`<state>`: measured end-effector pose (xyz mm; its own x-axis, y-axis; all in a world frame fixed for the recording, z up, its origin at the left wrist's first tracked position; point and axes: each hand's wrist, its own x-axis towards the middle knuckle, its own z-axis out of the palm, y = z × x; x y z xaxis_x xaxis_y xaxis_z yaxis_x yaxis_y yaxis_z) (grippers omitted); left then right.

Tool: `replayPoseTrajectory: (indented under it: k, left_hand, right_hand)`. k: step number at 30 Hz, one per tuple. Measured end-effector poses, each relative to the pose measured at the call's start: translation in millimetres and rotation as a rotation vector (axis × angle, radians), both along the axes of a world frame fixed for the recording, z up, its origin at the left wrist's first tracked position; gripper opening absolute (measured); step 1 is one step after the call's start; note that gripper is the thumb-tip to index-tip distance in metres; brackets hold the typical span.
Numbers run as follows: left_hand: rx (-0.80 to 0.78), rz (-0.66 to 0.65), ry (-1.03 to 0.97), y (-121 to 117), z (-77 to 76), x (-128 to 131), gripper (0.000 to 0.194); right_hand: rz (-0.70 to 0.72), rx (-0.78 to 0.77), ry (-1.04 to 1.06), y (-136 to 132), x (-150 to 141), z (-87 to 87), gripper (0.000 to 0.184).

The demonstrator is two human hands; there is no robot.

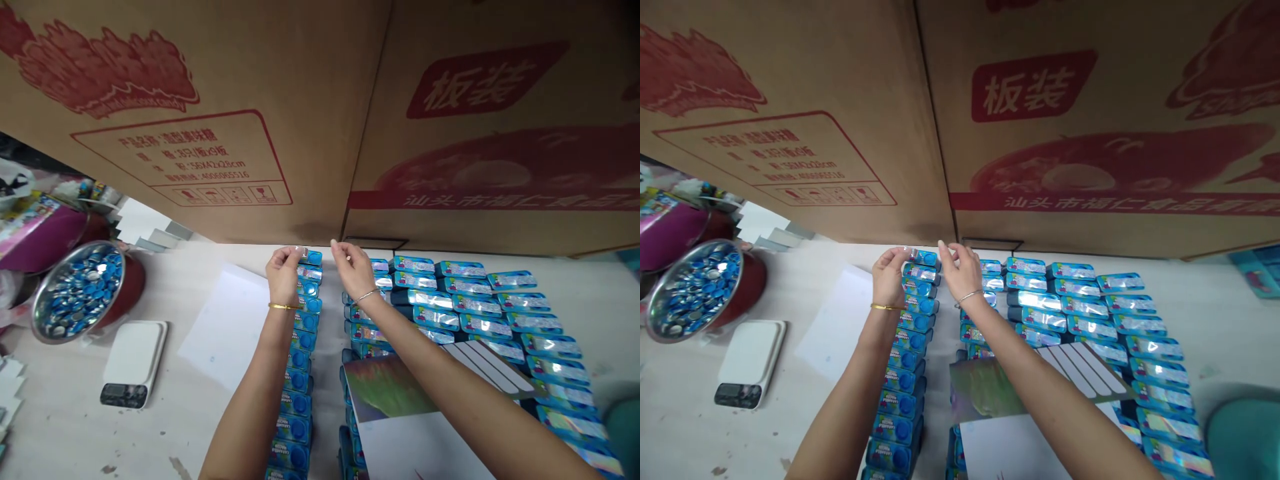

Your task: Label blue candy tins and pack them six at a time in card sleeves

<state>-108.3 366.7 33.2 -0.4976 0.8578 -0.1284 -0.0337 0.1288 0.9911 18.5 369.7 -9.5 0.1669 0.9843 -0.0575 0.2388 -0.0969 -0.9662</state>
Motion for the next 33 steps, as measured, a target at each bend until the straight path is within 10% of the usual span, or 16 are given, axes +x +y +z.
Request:
replayPoseTrajectory:
  k: [5,15,24,29,33]
  left_hand:
    - [-0.052,-0.06,-0.162,-0.9,6.8,6.0,0.019]
    - [-0.238,0.008,0.843,11.7,-29.4,-8.7,0.009]
    - [-0.35,-0.027,1.059,12.8,-37.6,-5.1,0.006]
    - [-0.469,0.011,0.9,18.8,-38.1,-14.8,0.079]
    - [-0.63,-0.072,0.693,32.0,-41.0,-28.0,0.093]
  right_hand:
    - [0.133,0.001,0.02,-0.6,-3.4,-8.7,0.044]
    - [0.175,-0.02,-0.602,3.9,-11.8,-7.4,0.025]
    - [0.258,-0.006,-0.799,7.7,-17.3,-15.1,0.027]
    - [0.282,0.057,-0.811,0.8,-16.2,-19.0,0.024]
    - [0.387,0.12,-0.894,-3.7,-23.8,-18.8,0.025]
